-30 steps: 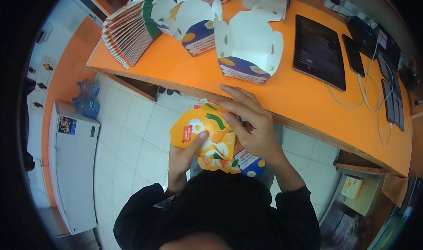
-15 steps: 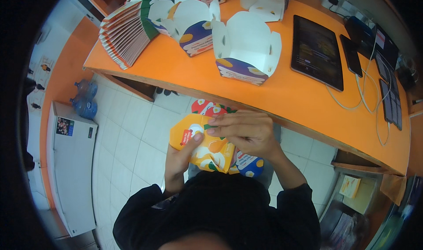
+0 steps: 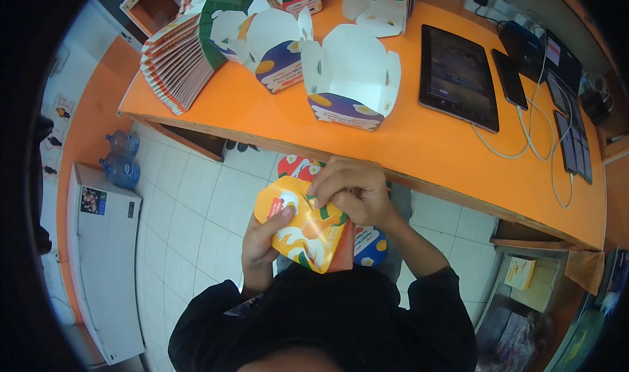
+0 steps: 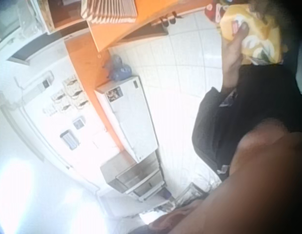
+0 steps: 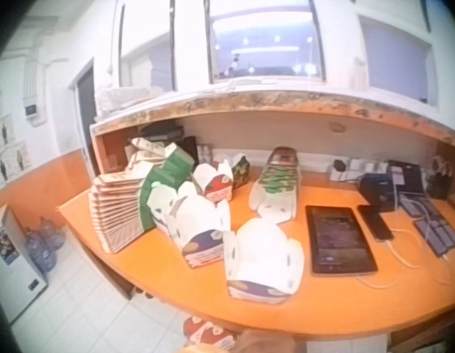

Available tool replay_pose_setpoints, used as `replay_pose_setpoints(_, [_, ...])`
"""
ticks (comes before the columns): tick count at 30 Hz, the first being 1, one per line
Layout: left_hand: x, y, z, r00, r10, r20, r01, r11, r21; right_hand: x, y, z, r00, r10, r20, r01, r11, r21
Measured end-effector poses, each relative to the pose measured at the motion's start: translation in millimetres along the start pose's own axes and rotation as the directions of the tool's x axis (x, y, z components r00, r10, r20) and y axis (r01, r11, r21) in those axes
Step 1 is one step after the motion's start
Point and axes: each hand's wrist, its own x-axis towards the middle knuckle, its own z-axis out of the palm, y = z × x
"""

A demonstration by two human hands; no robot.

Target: The person assembles flat-packed paperboard food boxes at a counter. They fold the panels, tuck flaps, and form the box shape, then place the finished boxes on the counter. The process is repeated for several boxes.

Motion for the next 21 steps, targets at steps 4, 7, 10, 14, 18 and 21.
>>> replay_pose_setpoints(4, [-1, 0, -1, 0.998, 0.058, -0.039, -0.058, 0.998, 0.004, 2, 1, 7, 0.998, 0.043, 0.041, -0.049, 0.988, 0.149])
replay_pose_setpoints(7, [-5, 1, 2, 0.979, 0.162, -0.122, -0.141, 0.976, 0.165, -3, -11, 11, 0.976, 0.211, 0.059, -0.213, 0.976, 0.047])
replay_pose_setpoints(10, [-7, 5, 6, 0.978, 0.162, -0.131, -0.125, 0.958, 0.257, -7, -20, 14, 0.84, 0.531, 0.11, -0.54, 0.837, 0.091])
replay_pose_setpoints(14, [-10, 11, 8, 0.972, 0.234, 0.021, -0.224, 0.897, 0.381, -8, -16, 13, 0.832, 0.511, 0.217, -0.535, 0.63, 0.563])
replay_pose_setpoints(18, [-12, 20, -1, 0.962, 0.225, 0.156, -0.272, 0.847, 0.456, -14, -9, 10, 0.823, 0.474, 0.313, -0.562, 0.594, 0.576])
replay_pose_setpoints(21, [-15, 21, -5, 0.953, 0.227, 0.201, -0.297, 0.833, 0.467, -19, -8, 9, 0.816, 0.458, 0.353, -0.577, 0.606, 0.547])
